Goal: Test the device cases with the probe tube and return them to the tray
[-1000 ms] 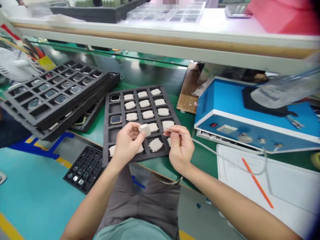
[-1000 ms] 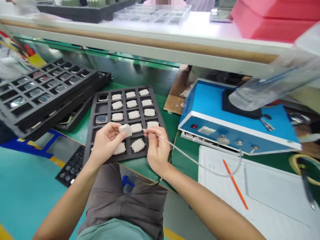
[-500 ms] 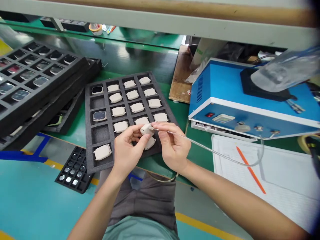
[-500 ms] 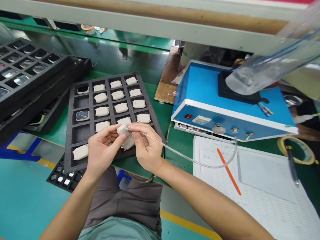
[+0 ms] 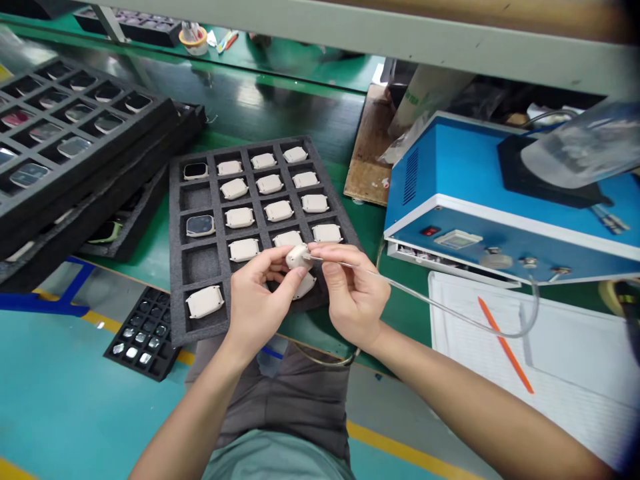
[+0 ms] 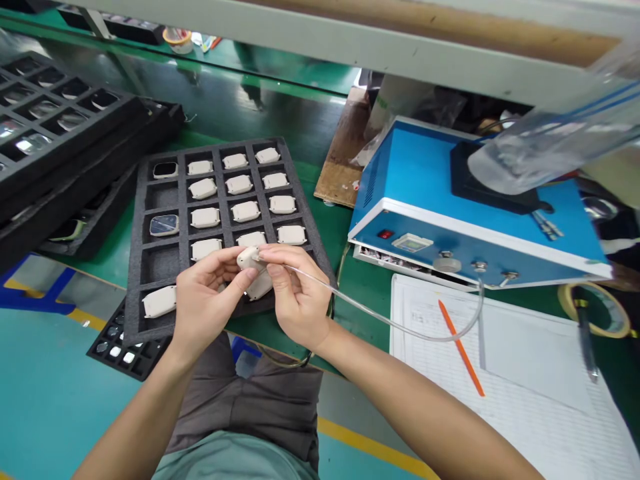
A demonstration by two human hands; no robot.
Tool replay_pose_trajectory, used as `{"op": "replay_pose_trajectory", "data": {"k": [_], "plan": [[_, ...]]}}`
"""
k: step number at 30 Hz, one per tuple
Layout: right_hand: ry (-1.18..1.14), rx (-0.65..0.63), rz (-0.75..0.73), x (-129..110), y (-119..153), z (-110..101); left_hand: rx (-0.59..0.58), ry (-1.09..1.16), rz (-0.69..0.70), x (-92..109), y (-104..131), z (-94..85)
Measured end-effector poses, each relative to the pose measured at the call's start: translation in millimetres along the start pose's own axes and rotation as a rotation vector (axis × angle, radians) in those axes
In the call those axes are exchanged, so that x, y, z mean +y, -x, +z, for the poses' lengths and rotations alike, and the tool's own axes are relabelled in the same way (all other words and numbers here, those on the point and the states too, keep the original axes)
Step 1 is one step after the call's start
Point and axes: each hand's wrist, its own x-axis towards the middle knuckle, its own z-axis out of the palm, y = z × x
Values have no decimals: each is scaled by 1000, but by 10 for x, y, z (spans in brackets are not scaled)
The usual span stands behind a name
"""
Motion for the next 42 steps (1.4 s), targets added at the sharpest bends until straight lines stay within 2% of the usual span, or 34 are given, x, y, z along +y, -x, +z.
{"op": "replay_pose_trajectory", "data": {"k": [31,42], "plan": [[-23,-27,0,-28,-14,0,19,-58,31,17,-20,-19],[-11,0,-34,6,-117,60,47,-47,40,26,-89,-41]]}}
